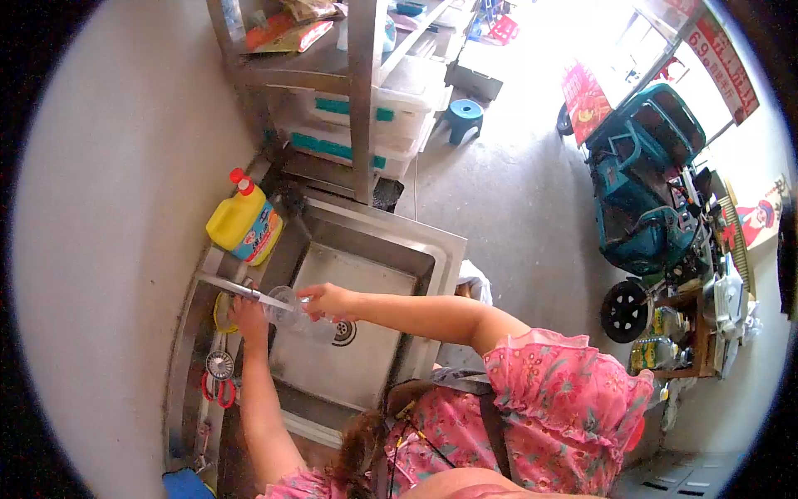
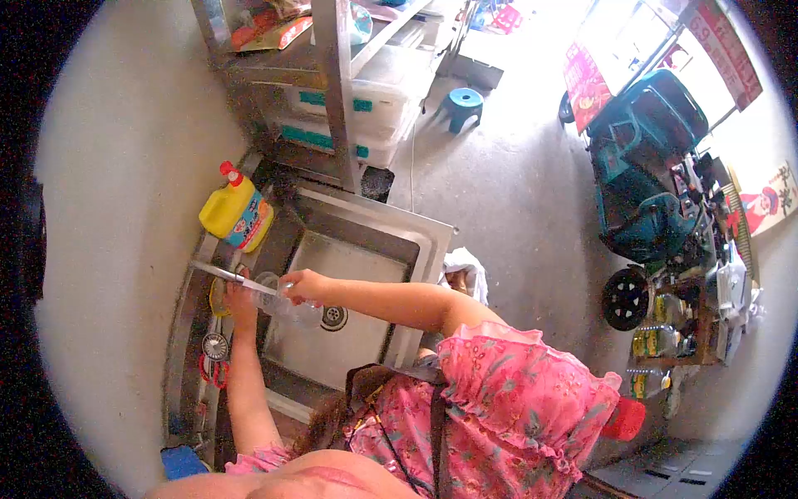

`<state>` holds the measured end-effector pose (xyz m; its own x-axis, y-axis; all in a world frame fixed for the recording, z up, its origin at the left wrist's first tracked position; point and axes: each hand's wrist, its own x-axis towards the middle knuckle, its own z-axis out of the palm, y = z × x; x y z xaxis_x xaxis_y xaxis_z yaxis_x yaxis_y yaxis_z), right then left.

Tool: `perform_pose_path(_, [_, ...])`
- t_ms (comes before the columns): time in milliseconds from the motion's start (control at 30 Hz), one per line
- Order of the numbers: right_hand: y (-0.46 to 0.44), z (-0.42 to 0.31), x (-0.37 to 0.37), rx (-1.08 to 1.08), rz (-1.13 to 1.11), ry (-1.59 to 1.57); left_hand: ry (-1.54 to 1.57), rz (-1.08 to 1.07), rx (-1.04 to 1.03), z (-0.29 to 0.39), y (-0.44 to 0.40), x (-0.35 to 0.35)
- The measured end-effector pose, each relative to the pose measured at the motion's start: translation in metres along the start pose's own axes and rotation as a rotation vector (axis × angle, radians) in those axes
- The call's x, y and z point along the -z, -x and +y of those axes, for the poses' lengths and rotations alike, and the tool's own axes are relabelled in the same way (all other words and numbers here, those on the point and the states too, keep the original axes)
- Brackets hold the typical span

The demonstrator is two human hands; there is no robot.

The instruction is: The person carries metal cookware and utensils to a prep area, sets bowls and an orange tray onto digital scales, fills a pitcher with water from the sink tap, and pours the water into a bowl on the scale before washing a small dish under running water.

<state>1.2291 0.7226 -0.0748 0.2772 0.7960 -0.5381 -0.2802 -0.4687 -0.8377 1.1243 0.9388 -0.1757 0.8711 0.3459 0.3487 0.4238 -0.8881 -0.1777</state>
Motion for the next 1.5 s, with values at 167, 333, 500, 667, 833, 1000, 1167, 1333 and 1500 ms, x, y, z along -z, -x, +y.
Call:
perform_pose_path(167, [-0.002, 0.0, -0.003, -0.024, 0.014, -0.001, -0.05, -0.321, 0.037, 0.011, -0.009, 0.022])
perform_pose_path(333, [-0.014, 0.015, 0.001, 0.018, 0.024, 0.025, -0.001, -0.243, 0.041, 0.006, -0.003, 0.002])
perform_pose_path(500, [-0.011, 0.013, -0.001, 0.004, 0.043, 0.004, 0.032, -0.291, 0.073, 0.007, 0.005, -0.029])
perform_pose_path(667, [-0.004, 0.006, -0.003, -0.053, 0.036, -0.049, 0.054, -0.087, 0.129, 0.013, 0.001, -0.011])
perform_pose_path(833, [-0.004, 0.011, -0.001, -0.052, 0.025, -0.054, 0.462, -0.134, 0.454, 0.016, 0.005, -0.024])
perform_pose_path(1000, [-0.007, 0.015, -0.003, -0.043, 0.046, -0.045, 0.84, -0.062, 0.603, 0.018, 0.011, -0.05])
perform_pose_path(1167, [-0.008, 0.019, -0.001, -0.083, 0.026, -0.018, 1.176, -0.202, 0.82, 0.018, 0.0, -0.066])
perform_pose_path(1333, [-0.011, 0.023, -0.001, -0.084, 0.03, -0.01, 1.578, -0.272, 0.953, 0.011, -0.002, -0.111])
perform_pose_path(1500, [-0.017, 0.033, -0.002, -0.003, 0.078, -0.05, 1.675, -0.235, 1.054, 0.016, -0.004, -0.1])
